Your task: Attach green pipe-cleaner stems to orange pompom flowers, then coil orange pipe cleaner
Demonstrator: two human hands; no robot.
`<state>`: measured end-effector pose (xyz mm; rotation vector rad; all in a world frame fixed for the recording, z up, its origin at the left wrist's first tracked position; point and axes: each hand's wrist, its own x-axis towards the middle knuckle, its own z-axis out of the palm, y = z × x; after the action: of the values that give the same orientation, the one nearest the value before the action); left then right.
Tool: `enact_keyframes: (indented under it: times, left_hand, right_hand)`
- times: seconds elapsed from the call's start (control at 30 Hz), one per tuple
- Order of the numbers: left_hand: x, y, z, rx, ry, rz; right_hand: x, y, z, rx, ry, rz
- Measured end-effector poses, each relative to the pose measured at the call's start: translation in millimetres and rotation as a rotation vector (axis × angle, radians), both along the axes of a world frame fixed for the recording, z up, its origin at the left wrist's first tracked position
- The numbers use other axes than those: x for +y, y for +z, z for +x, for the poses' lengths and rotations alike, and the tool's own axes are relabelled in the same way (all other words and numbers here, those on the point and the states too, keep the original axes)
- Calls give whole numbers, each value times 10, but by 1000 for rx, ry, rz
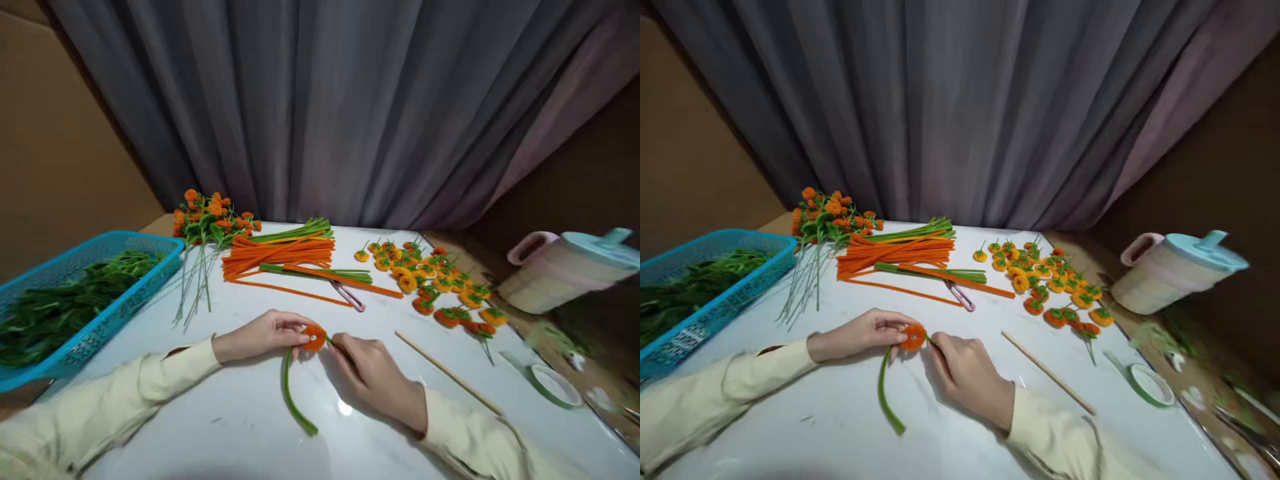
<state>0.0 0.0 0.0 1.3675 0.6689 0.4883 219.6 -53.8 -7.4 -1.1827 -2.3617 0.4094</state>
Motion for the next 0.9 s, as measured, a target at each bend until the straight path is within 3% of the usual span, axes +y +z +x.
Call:
enact_keyframes:
  times: [0.3,0.5,0.67,0.83,0.9]
  left_hand:
    - [-97,-70,63,-79,63,-87]
    - [-66,-21,50,-94,7,-219]
    - [-68,26,96,-27,-35,-305]
    - [-122,29,169,-13,109,-315]
    - [-145,20,191,-44,183,-338]
  right_hand:
    - [44,-19,14,-131,141,66]
    - [80,-37,17,-141,93,135]
    - [83,-38,22,-131,103,340]
    - [56,9,32,44,87,627]
    - [63,-11,13,93,121,642]
